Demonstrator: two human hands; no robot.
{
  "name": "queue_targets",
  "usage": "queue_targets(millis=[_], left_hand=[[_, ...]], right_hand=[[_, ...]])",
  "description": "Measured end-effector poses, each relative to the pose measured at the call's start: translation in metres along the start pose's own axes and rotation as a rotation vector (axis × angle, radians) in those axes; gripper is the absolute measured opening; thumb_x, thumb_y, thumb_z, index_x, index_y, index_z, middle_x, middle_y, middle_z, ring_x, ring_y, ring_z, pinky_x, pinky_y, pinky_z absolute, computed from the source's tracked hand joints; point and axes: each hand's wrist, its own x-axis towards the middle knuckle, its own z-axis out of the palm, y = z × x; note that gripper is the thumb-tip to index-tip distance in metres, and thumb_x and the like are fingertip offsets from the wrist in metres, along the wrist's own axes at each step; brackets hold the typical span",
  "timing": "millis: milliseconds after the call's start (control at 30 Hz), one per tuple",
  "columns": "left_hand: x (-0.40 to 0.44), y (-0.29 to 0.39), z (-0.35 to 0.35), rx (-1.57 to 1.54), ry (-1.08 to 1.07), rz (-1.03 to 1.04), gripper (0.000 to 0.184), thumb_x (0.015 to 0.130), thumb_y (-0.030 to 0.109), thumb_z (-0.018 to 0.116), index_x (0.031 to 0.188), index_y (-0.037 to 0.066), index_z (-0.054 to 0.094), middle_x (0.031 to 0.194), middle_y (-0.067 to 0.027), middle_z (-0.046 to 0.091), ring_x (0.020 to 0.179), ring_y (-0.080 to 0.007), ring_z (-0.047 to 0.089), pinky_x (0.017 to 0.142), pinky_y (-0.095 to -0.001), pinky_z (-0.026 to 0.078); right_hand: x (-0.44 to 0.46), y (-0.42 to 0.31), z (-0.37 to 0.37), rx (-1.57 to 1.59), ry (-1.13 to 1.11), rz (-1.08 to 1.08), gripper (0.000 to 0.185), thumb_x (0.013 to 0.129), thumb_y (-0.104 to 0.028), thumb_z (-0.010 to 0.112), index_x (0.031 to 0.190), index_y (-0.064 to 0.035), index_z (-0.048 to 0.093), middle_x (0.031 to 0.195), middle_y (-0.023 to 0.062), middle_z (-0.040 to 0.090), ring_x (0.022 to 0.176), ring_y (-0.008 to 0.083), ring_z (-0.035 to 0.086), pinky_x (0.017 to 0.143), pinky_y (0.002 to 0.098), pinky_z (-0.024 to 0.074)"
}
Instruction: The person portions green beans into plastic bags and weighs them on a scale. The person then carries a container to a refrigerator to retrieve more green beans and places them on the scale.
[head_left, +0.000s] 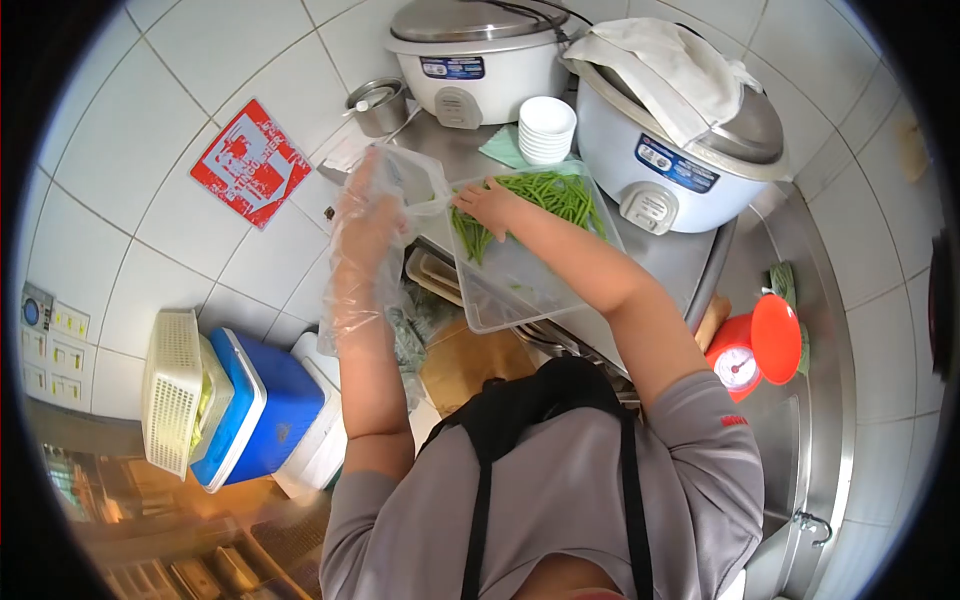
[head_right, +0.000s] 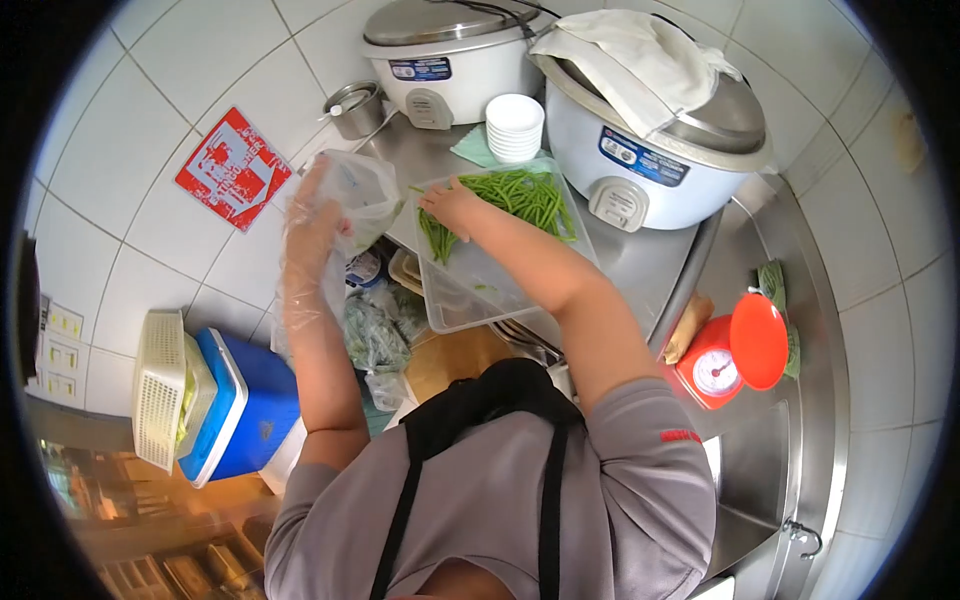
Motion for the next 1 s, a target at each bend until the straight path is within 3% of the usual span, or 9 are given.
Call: queue_targets(millis=[100,200,333,433,533,633,833,933,1000], left_hand=[[-0.005,0.004,-0.001,-0.131,-0.003,-0.042,0.061,0.071,0.004,0.047,0.13,0.002,0.036,0.075,-0.0061,0.055,0.054,-0.01,0.048,0.051,-0.0233,0.042],[-0.007,0.004,-0.006,-0.144,0.027,-0.113,0.061,0.067,0.001,0.046,0.128,0.007,0.043,0.099,-0.0115,0.056,0.057,-0.0114,0.051,0.052,-0.0244,0.045],[-0.005,-0.012,-0.014,-0.242,-0.006,-0.045,0.059,0.069,0.001,0.045,0.128,0.004,0.041,0.11,-0.0116,0.053,0.056,-0.0104,0.05,0.053,-0.0238,0.046],[-0.004,-0.018,-0.014,-0.246,0.009,-0.03,0.058,0.071,0.001,0.045,0.128,0.003,0.04,0.118,-0.0109,0.05,0.056,-0.0098,0.05,0.053,-0.0234,0.046],[-0.002,-0.022,-0.012,-0.248,0.002,-0.025,0.057,0.071,0.001,0.045,0.128,0.002,0.04,0.122,-0.0099,0.049,0.056,-0.0095,0.05,0.054,-0.0229,0.046],[-0.006,-0.022,-0.01,-0.252,-0.009,-0.018,0.056,0.071,0.001,0.045,0.127,0.002,0.041,0.121,-0.0092,0.049,0.056,-0.0092,0.05,0.054,-0.0226,0.046],[-0.009,-0.02,-0.006,-0.253,-0.032,-0.045,0.056,0.07,0.001,0.046,0.127,0.004,0.043,0.117,-0.0095,0.051,0.055,-0.0092,0.05,0.052,-0.0232,0.046],[-0.005,-0.023,-0.002,-0.202,-0.054,-0.053,0.057,0.07,0.002,0.047,0.127,0.004,0.042,0.114,-0.0109,0.052,0.055,-0.0099,0.051,0.052,-0.0239,0.045],[-0.004,-0.028,0.003,-0.269,-0.096,-0.047,0.058,0.07,0.006,0.049,0.128,0.001,0.04,0.111,-0.0139,0.051,0.055,-0.0112,0.052,0.052,-0.0247,0.045]], right_hand=[[0.02,-0.002,-0.007,0.041,-0.058,-0.029,0.105,0.047,-0.024,0.08,0.135,-0.0073,0.023,0.139,0.0093,0.026,0.13,0.0244,0.021,0.102,0.055,0.0191],[0.041,0.002,-0.007,0.218,-0.115,0.006,0.098,0.051,-0.026,0.077,0.134,-0.0074,0.028,0.137,0.0085,0.03,0.128,0.024,0.026,0.1,0.0562,0.0211],[0.064,0.008,-0.004,0.453,-0.038,0.171,0.081,0.058,-0.031,0.073,0.128,-0.0073,0.04,0.129,0.0123,0.039,0.121,0.0284,0.035,0.095,0.0557,0.027],[0.05,-0.022,-0.003,0.287,-0.131,0.422,0.063,0.066,-0.03,0.067,0.121,-0.0077,0.048,0.121,0.0151,0.046,0.114,0.0328,0.04,0.091,0.0553,0.03],[0.044,-0.038,0.013,0.12,0.005,0.573,0.049,0.073,-0.025,0.06,0.118,-0.0083,0.049,0.118,0.0167,0.048,0.112,0.0349,0.041,0.087,0.0543,0.0317],[0.054,-0.038,0.029,0.073,0.194,0.743,0.034,0.073,-0.021,0.059,0.106,-0.0121,0.057,0.11,0.0112,0.054,0.107,0.0283,0.046,0.083,0.0488,0.0338],[0.006,0.014,0.022,0.127,0.004,0.292,0.036,0.073,-0.014,0.056,0.109,-0.0138,0.056,0.112,0.0085,0.053,0.11,0.0276,0.045,0.083,0.0462,0.0341],[-0.023,0.036,0.003,0.282,0.015,0.231,0.039,0.073,-0.011,0.054,0.112,-0.014,0.055,0.112,0.0091,0.054,0.111,0.0295,0.044,0.086,0.0479,0.0338],[-0.041,0.047,-0.023,0.377,-0.019,0.261,0.044,0.072,-0.012,0.055,0.117,-0.0127,0.051,0.111,0.0138,0.054,0.107,0.0298,0.047,0.089,0.0437,0.0358]])
